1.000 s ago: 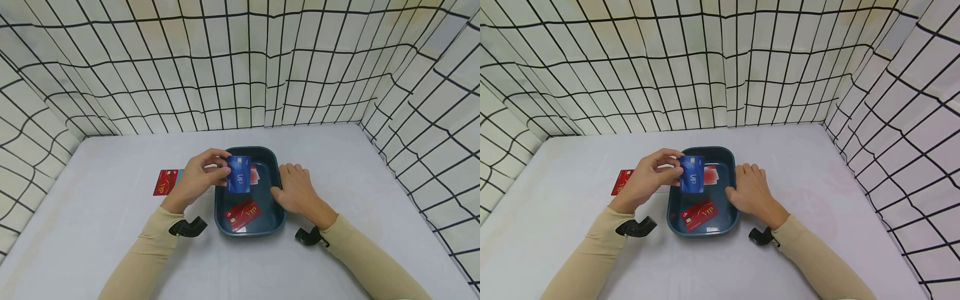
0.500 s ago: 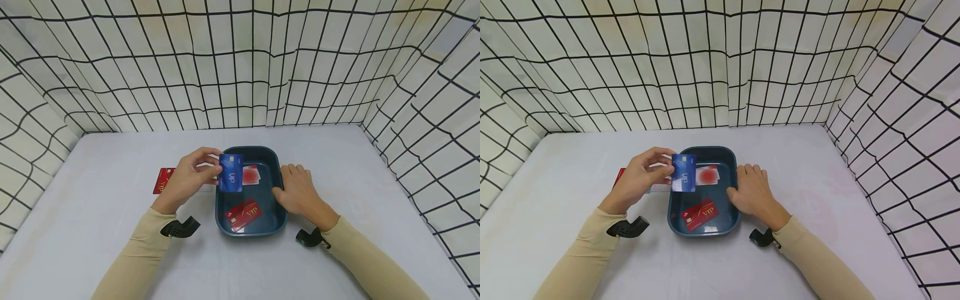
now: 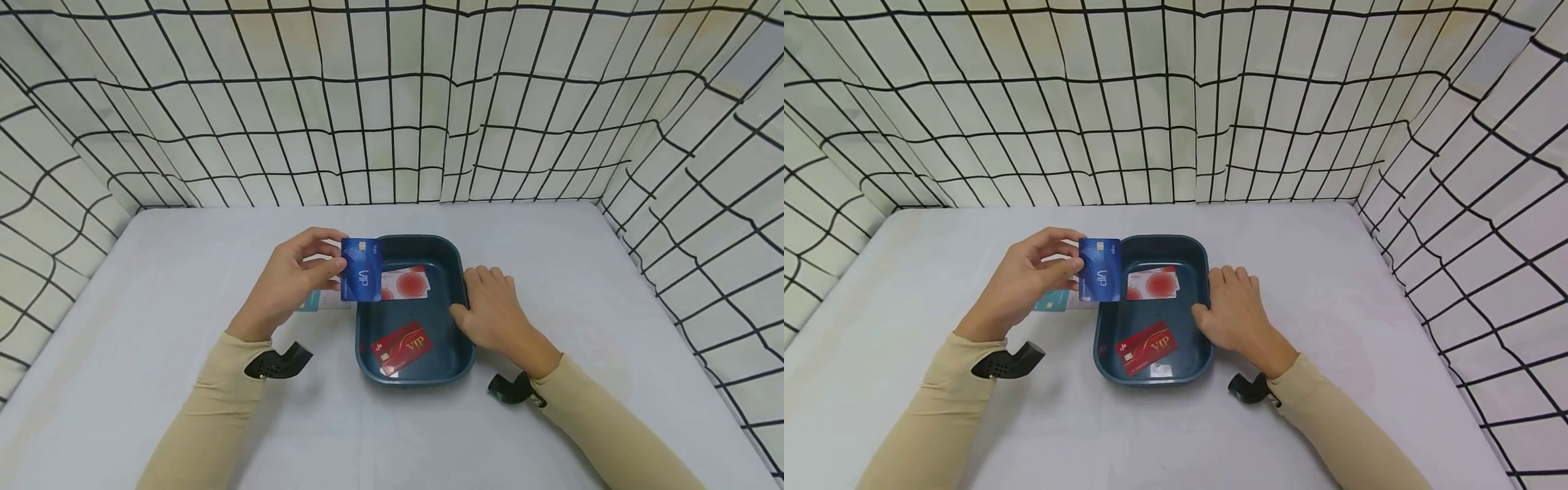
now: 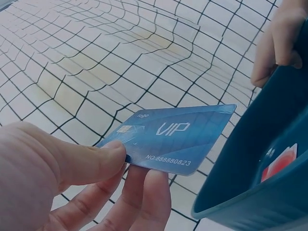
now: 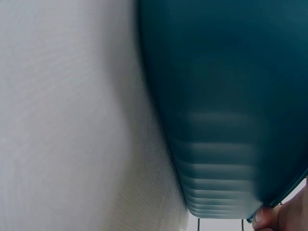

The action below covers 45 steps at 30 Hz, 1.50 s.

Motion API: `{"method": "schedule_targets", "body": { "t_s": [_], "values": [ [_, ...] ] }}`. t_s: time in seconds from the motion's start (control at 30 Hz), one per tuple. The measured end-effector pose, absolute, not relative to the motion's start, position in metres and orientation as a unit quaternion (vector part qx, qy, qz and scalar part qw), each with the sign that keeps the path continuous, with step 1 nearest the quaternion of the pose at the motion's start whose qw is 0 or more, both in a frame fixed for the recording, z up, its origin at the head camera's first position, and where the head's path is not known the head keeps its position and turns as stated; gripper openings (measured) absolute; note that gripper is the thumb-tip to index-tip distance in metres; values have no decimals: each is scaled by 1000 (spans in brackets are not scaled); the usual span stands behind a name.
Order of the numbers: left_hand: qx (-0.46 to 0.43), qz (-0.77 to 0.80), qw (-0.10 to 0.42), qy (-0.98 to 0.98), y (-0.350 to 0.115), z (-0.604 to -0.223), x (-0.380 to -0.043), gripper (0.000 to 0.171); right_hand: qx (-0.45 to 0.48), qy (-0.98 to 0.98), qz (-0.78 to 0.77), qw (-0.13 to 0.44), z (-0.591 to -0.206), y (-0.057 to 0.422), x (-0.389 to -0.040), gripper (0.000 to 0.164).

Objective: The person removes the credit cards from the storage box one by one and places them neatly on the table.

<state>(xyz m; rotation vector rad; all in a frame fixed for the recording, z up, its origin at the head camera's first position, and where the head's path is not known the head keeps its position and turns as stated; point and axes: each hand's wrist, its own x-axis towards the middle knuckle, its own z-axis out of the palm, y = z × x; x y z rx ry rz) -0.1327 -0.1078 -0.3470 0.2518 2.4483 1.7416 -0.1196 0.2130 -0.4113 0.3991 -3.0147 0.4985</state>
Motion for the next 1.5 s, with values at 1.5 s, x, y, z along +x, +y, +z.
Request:
{"method": "schedule_targets", "body": {
  "t_s": [1.5],
  "values": [
    [79,541,24,837,-150,-337,-136,45,131,-976,169,36,-413,213,-120,29]
  ]
}}
